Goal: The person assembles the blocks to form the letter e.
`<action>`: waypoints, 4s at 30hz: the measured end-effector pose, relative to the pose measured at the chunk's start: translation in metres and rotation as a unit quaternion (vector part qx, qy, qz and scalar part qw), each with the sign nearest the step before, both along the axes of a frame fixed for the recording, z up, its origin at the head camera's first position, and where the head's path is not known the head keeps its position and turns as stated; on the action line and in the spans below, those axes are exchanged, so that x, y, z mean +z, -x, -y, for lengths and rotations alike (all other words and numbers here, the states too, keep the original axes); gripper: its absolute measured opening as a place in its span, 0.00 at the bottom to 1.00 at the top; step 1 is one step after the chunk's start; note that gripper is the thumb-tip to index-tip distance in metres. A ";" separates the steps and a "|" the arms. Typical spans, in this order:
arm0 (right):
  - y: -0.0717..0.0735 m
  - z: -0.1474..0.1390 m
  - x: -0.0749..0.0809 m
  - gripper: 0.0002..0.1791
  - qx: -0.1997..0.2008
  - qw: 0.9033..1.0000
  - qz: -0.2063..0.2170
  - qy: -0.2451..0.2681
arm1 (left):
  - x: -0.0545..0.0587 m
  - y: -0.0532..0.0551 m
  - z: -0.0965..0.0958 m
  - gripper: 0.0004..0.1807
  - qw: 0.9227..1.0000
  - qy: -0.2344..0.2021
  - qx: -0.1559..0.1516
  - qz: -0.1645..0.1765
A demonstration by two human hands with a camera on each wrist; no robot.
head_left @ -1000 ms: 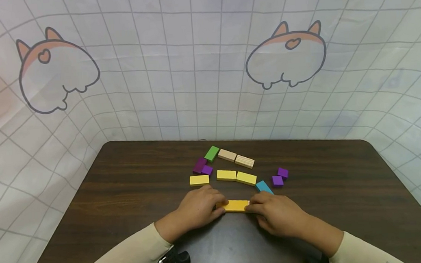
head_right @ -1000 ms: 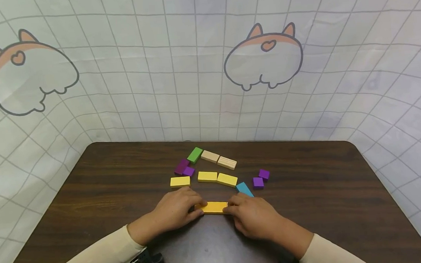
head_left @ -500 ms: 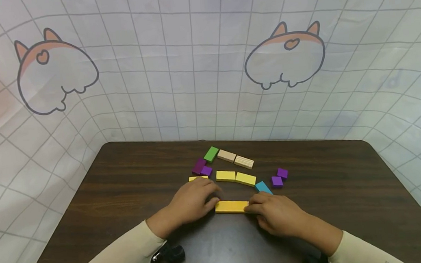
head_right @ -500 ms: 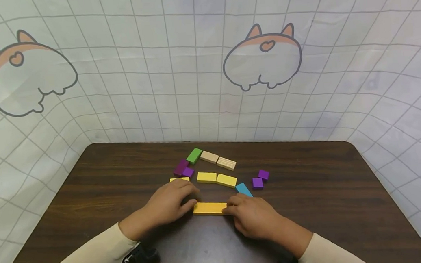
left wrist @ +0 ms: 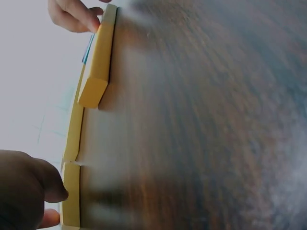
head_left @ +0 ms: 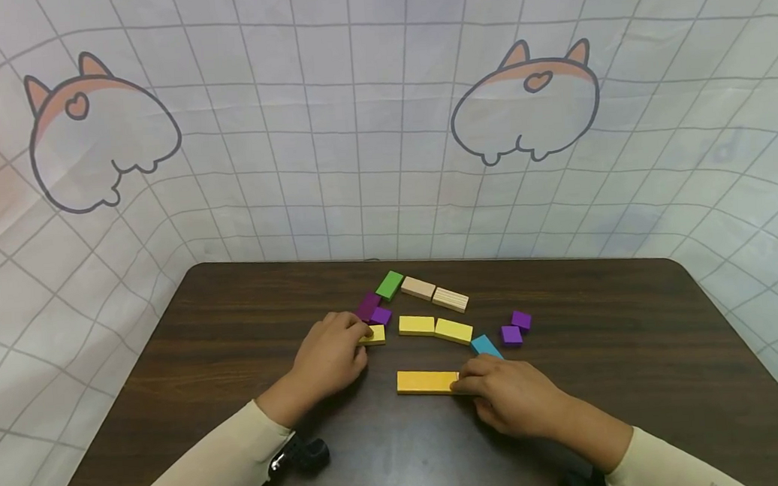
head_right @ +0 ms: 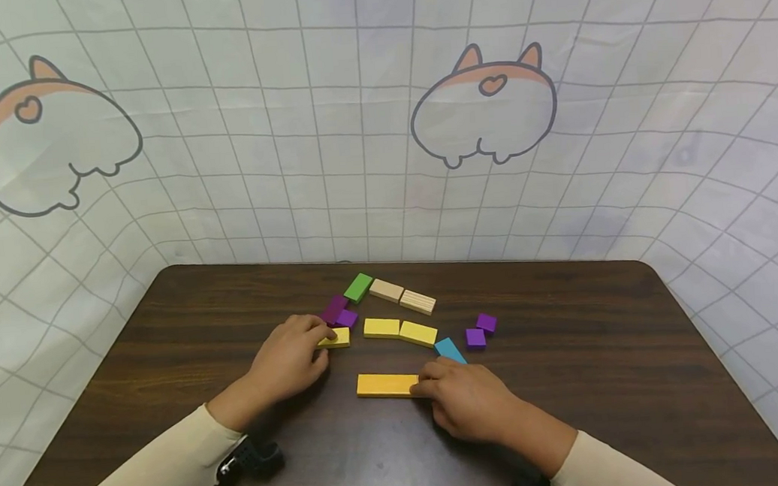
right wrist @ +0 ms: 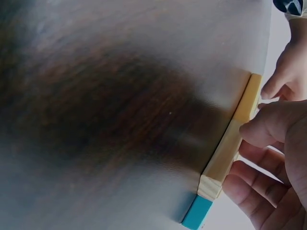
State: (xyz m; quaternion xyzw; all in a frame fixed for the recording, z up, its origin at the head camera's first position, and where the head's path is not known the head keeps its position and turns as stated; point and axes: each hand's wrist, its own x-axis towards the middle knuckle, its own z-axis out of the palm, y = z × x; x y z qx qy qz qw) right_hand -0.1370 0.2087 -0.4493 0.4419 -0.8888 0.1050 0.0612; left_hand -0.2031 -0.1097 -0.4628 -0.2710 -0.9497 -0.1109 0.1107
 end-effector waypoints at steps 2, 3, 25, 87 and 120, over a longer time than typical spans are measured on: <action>0.000 0.000 -0.001 0.19 0.001 1.000 -0.003 0.001 | -0.001 0.000 0.002 0.12 1.000 -0.007 -0.003 0.001; 0.000 0.000 -0.001 0.19 0.002 1.000 -0.005 0.002 | -0.002 0.000 0.002 0.12 1.000 -0.009 -0.004 0.000; 0.003 -0.001 -0.006 0.19 0.003 1.000 -0.007 0.008 | 0.002 -0.001 -0.004 0.18 0.999 0.007 -0.038 0.033; 0.004 -0.003 -0.007 0.18 0.003 1.000 -0.014 0.015 | 0.015 0.023 0.004 0.20 0.997 -0.011 -0.027 0.066; 0.004 -0.001 -0.003 0.19 0.005 1.000 -0.014 0.007 | 0.007 0.084 0.023 0.26 0.988 0.009 -0.081 0.134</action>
